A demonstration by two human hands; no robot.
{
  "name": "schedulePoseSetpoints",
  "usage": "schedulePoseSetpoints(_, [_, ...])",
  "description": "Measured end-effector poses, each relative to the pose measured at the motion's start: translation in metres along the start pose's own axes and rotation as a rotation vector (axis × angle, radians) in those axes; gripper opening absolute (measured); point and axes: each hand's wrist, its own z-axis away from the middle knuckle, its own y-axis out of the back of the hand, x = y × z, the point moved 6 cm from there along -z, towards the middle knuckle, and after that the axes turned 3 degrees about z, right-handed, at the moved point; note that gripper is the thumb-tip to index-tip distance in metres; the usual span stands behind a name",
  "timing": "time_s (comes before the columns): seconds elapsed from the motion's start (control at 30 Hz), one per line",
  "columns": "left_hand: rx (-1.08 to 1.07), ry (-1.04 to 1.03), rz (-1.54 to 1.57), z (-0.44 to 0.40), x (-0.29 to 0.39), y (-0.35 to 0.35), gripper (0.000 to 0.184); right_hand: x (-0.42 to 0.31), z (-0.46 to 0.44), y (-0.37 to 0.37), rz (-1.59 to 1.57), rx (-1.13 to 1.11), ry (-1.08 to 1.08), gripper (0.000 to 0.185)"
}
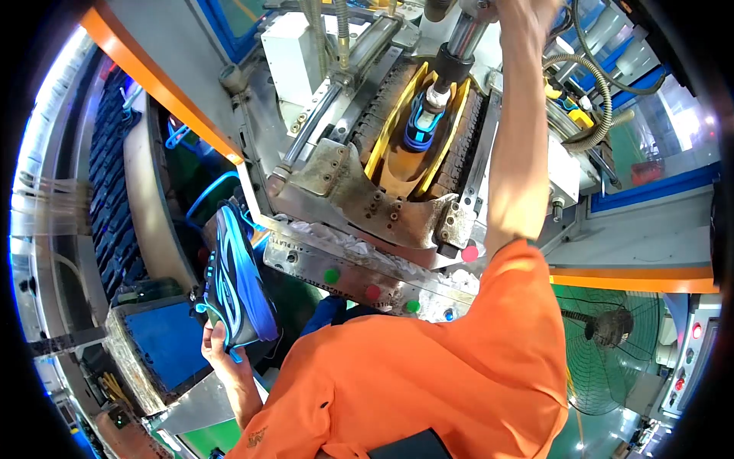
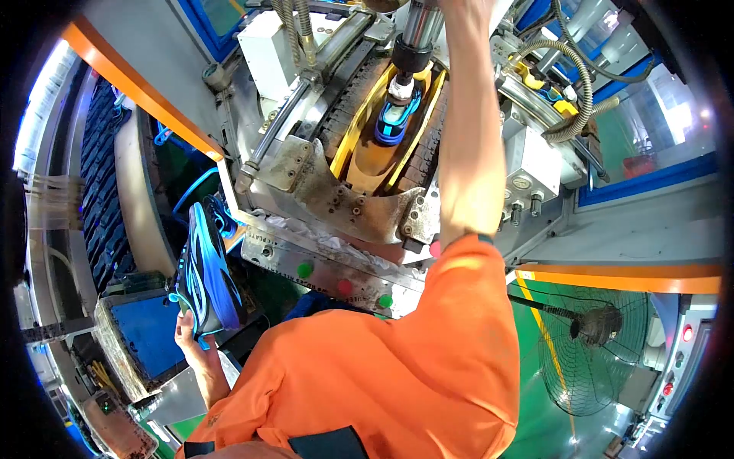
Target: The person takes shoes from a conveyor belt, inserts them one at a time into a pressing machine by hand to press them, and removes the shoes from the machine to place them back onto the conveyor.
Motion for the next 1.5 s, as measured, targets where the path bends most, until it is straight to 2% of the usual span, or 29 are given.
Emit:
schedulePoseSetpoints(0.13, [-0.003, 0.019, 0.012, -0.003, -0.005, -0.006, 0.031, 0.043, -0.012, -0.042, 0.104, -0.155, -0.12, 0.037])
schedulePoseSetpoints(0.23, [-0.123, 0.007, 0.099, -0.002, 0.002, -0.016, 0.03, 0.057, -0.008, -0.043, 0.153, -0.208, -0.166, 0.036])
schedulePoseSetpoints(0.33, [-0.033, 0.013, 0.076, 0.01, 0.006, -0.013, 0.03, 0.063, -0.002, -0.042, 0.168, -0.237, -0.181, 0.036])
schedulePoseSetpoints(0.5, [-0.042, -0.019, 0.081, 0.028, 0.003, 0.005, 0.031, 0.064, 0.0, -0.035, 0.172, -0.252, -0.193, 0.035])
schedulePoseSetpoints(0.6, [0.038, -0.043, 0.096, 0.045, 0.003, 0.02, 0.032, 0.066, 0.002, -0.034, 0.177, -0.258, -0.187, 0.035])
schedulePoseSetpoints(0.7, [0.031, -0.008, 0.048, 0.062, 0.004, 0.053, 0.033, 0.06, 0.002, -0.026, 0.181, -0.232, -0.145, 0.036])
schedulePoseSetpoints(0.73, [0.154, 0.009, 0.038, 0.077, 0.003, 0.071, 0.035, 0.047, 0.003, -0.021, 0.155, -0.212, -0.118, 0.036])
schedulePoseSetpoints(0.8, [0.171, 0.008, 0.154, 0.089, 0.007, 0.092, 0.037, 0.0, -0.003, 0.023, 0.077, -0.126, -0.042, 0.037])
schedulePoseSetpoints(0.83, [0.242, 0.036, 0.123, 0.1, 0.007, 0.108, 0.036, -0.034, -0.002, 0.051, -0.019, -0.094, -0.001, 0.037])
schedulePoseSetpoints(0.9, [0.329, 0.051, 0.116, 0.126, 0.015, 0.124, 0.032, -0.123, 0.01, 0.109, -0.41, -0.107, 0.07, 0.038])
schedulePoseSetpoints(0.93, [0.312, 0.03, 0.122, 0.134, 0.025, 0.126, 0.03, -0.221, 0.024, 0.147, -0.738, -0.189, -0.001, 0.052])
schedulePoseSetpoints(0.97, [0.327, -0.008, 0.164, 0.139, 0.019, 0.142, 0.028, -0.264, 0.041, 0.16, -1.05, -0.297, -0.108, 0.064])
schedulePoseSetpoints(1.07, [0.486, -0.064, 0.222, 0.147, -0.02, 0.196, 0.018, -0.341, 0.103, 0.19, -1.961, -0.71, -0.154, 0.073])
schedulePoseSetpoints(1.1, [0.497, -0.045, 0.269, 0.151, -0.028, 0.211, 0.017, -0.336, 0.119, 0.211, -1.598, -0.167, 0.273, 0.067])
schedulePoseSetpoints(1.13, [0.498, -0.03, 0.316, 0.155, -0.037, 0.224, 0.017, -0.342, 0.154, 0.23, -1.122, 0.357, 0.591, 0.062])
schedulePoseSetpoints(1.17, [0.539, -0.009, 0.356, 0.159, -0.047, 0.238, 0.016, -0.357, 0.166, 0.229, -1.372, 0.185, 0.504, 0.062])
schedulePoseSetpoints(1.2, [0.578, 0.011, 0.4, 0.164, -0.054, 0.251, 0.016, -0.389, 0.167, 0.219, -1.698, -0.167, 0.321, 0.062])
schedulePoseSetpoints(1.23, [0.623, 0.005, 0.454, 0.169, -0.057, 0.264, 0.015, -0.423, 0.173, 0.215, -1.886, -0.447, 0.174, 0.062])
schedulePoseSetpoints(1.27, [0.672, 0.006, 0.479, 0.169, -0.072, 0.285, 0.015, -0.456, 0.179, 0.215, -1.987, -0.624, 0.115, 0.061])
schedulePoseSetpoints(1.37, [0.772, -0.008, 0.61, 0.175, -0.094, 0.341, 0.017, -0.548, 0.192, 0.221, -2.152, -0.985, 0.095, 0.061])
schedulePoseSetpoints(1.5, [0.979, -0.034, 0.643, 0.171, -0.124, 0.445, 0.026, -0.671, 0.202, 0.231, -2.22, -1.253, 0.22, 0.061])
